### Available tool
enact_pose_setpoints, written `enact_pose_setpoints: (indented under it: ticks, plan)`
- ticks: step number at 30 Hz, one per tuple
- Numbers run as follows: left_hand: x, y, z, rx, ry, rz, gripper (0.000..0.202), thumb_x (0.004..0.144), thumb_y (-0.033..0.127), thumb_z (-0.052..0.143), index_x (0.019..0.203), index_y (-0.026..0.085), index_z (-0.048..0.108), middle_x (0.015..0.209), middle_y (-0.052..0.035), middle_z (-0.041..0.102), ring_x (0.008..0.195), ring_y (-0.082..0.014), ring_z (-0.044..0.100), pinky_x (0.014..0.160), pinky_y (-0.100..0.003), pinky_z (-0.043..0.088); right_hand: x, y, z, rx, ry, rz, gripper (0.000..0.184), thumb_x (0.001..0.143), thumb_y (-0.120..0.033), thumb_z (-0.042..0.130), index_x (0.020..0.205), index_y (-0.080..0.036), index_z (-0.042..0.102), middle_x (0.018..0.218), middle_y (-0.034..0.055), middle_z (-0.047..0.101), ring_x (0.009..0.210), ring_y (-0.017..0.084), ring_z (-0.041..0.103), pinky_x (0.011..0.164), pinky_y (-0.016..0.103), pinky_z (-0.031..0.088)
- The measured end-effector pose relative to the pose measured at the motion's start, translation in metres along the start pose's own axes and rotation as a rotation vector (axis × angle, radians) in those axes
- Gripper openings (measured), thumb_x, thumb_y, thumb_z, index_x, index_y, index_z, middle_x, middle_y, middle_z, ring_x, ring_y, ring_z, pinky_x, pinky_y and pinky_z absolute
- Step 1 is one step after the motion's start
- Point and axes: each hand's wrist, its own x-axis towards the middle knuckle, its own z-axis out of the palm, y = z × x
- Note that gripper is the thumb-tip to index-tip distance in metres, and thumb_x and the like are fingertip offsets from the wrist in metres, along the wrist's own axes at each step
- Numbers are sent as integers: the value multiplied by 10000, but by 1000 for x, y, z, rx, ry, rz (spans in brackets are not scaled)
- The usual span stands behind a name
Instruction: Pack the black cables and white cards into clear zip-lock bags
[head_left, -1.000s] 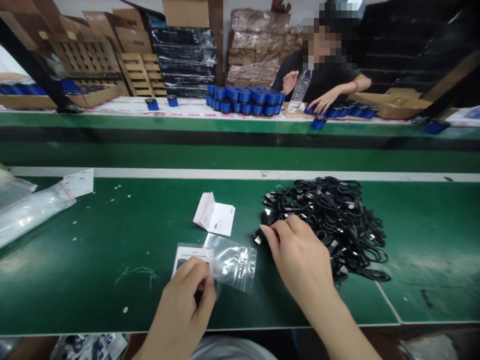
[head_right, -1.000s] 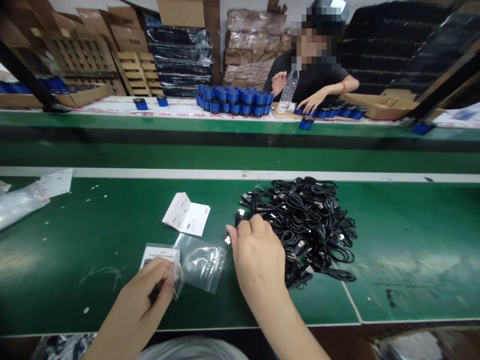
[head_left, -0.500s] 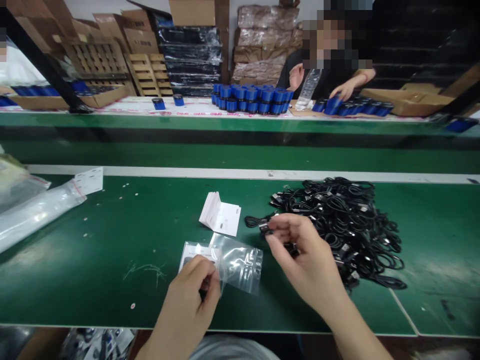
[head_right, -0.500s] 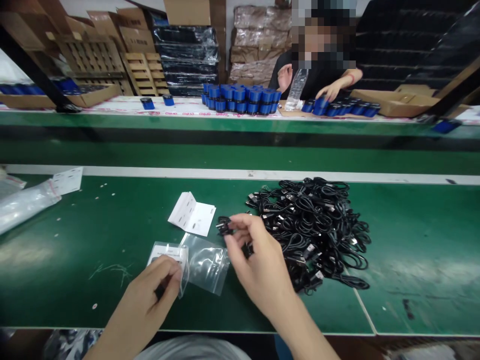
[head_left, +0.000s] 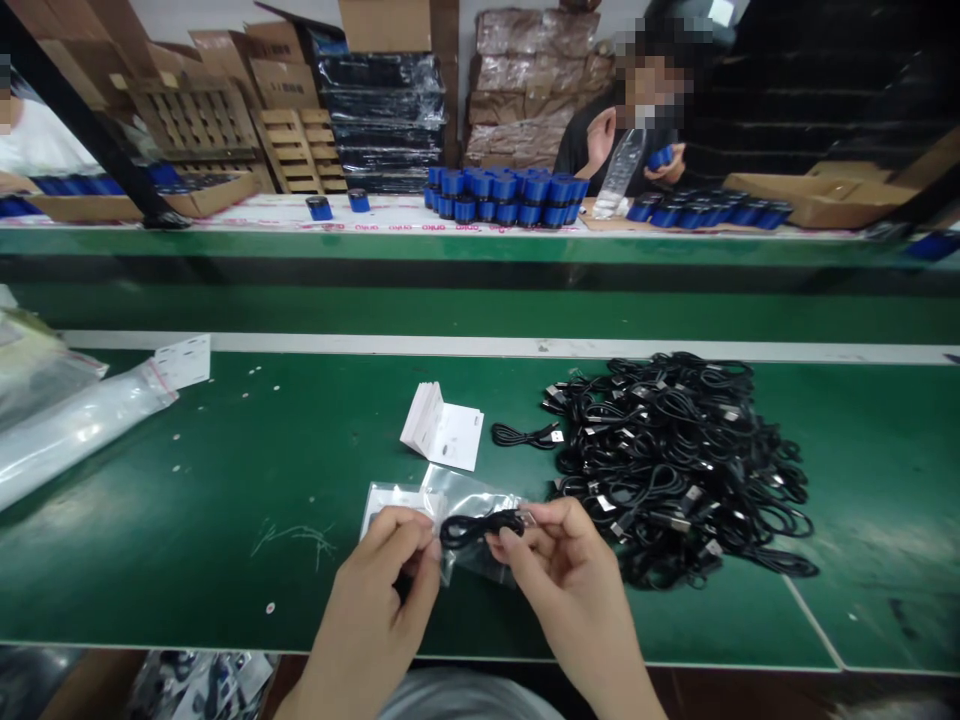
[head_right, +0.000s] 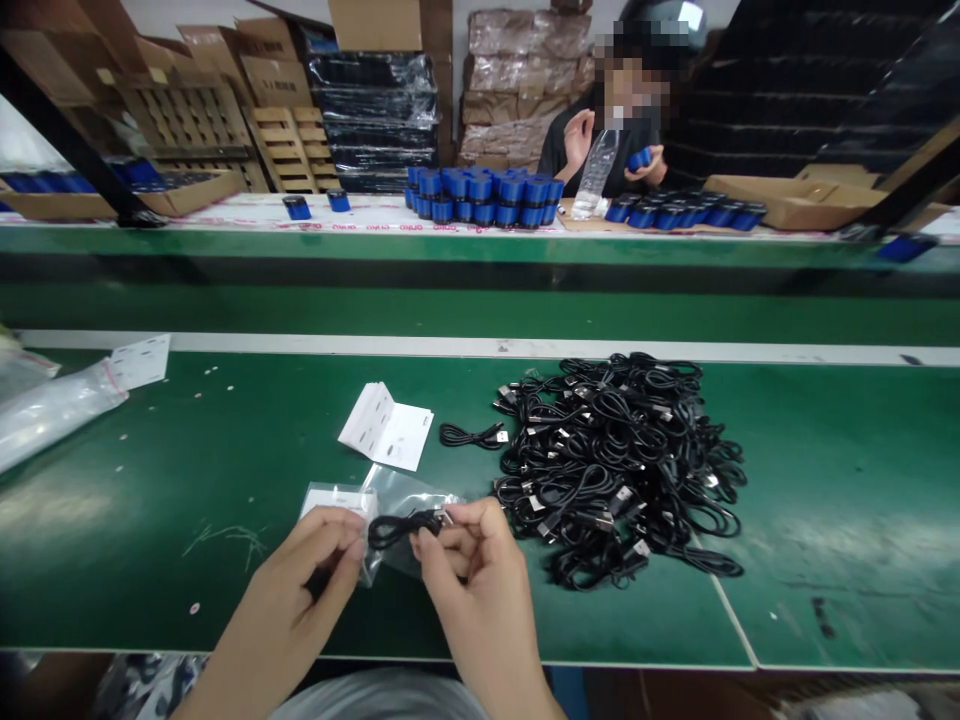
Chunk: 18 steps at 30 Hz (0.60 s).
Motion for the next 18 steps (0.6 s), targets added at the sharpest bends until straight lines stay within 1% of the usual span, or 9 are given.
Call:
enact_pose_setpoints:
  ticks: [2, 4, 6, 9, 11, 13, 15, 16, 18]
  plan:
    - [-1, 1, 2, 17, 26, 10, 163, 917, 225, 405, 806, 204, 521, 927, -34, 550, 708, -130, 601, 625, -224, 482, -6, 2, 2, -69, 11, -39, 232, 772, -319, 690, 804, -223, 481, 656, -47, 600, 623, 117, 650, 605, 204, 536]
    - [-2, 1, 5, 52, 51, 27, 169, 914, 221, 402, 789, 199, 514, 928, -44, 548, 749, -147, 611, 663, -245, 491, -11, 3, 4, -166, 3, -86, 207, 791, -294, 655, 751, -223, 464, 664, -40, 600, 588, 108, 633, 551, 183, 510]
    - [-4, -1, 7, 90, 78, 44, 176, 909, 219, 403, 773, 198, 512, 940, -54, 548, 780, -163, 616, 690, -270, 496, -15, 4, 6, -294, -2, -176, 197, 807, -264, 619, 712, -223, 451, 651, -39, 594, 550, 101, 612, 529, 178, 495]
    - [-7, -3, 9, 116, 130, 36, 170, 900, 229, 423, 771, 203, 529, 1011, -66, 543, 797, -168, 624, 691, -278, 500, -18, 4, 4, -472, -2, -353, 80, 826, -204, 568, 772, -220, 512, 704, -19, 629, 575, 109, 622, 573, 192, 508]
    - [-10, -3, 10, 99, 177, 6, 165, 895, 244, 439, 773, 210, 545, 1056, -69, 546, 850, -185, 629, 722, -286, 505, -20, 4, 2, -539, -21, -423, 45, 840, -177, 534, 828, -219, 545, 753, 1, 652, 608, 120, 636, 596, 205, 517]
    - [-11, -2, 10, 67, 220, -20, 156, 888, 259, 457, 784, 216, 566, 1090, -73, 557, 923, -212, 624, 773, -303, 503, -22, 4, 1, -605, -42, -448, 55, 846, -177, 513, 829, -213, 551, 745, 16, 651, 595, 134, 634, 573, 224, 515]
    - [-12, 0, 10, 40, 237, -22, 145, 882, 261, 472, 801, 220, 584, 1112, -74, 569, 950, -221, 620, 794, -312, 498, -24, 4, 0, -663, -46, -454, 73, 844, -184, 499, 788, -210, 539, 720, 22, 646, 561, 145, 624, 536, 243, 502]
    - [-12, 0, 10, 32, 242, -17, 143, 882, 255, 475, 806, 221, 590, 1117, -73, 573, 953, -220, 619, 800, -315, 495, -25, 5, 1, -667, -39, -450, 83, 840, -187, 497, 767, -211, 528, 706, 19, 642, 546, 145, 620, 525, 244, 498]
    - [-12, 0, 10, 18, 255, -3, 137, 881, 236, 479, 817, 222, 598, 1124, -71, 575, 962, -214, 616, 807, -320, 490, -24, 5, 4, -604, -14, -425, 119, 831, -198, 512, 716, -216, 489, 685, 9, 634, 527, 134, 614, 514, 230, 499]
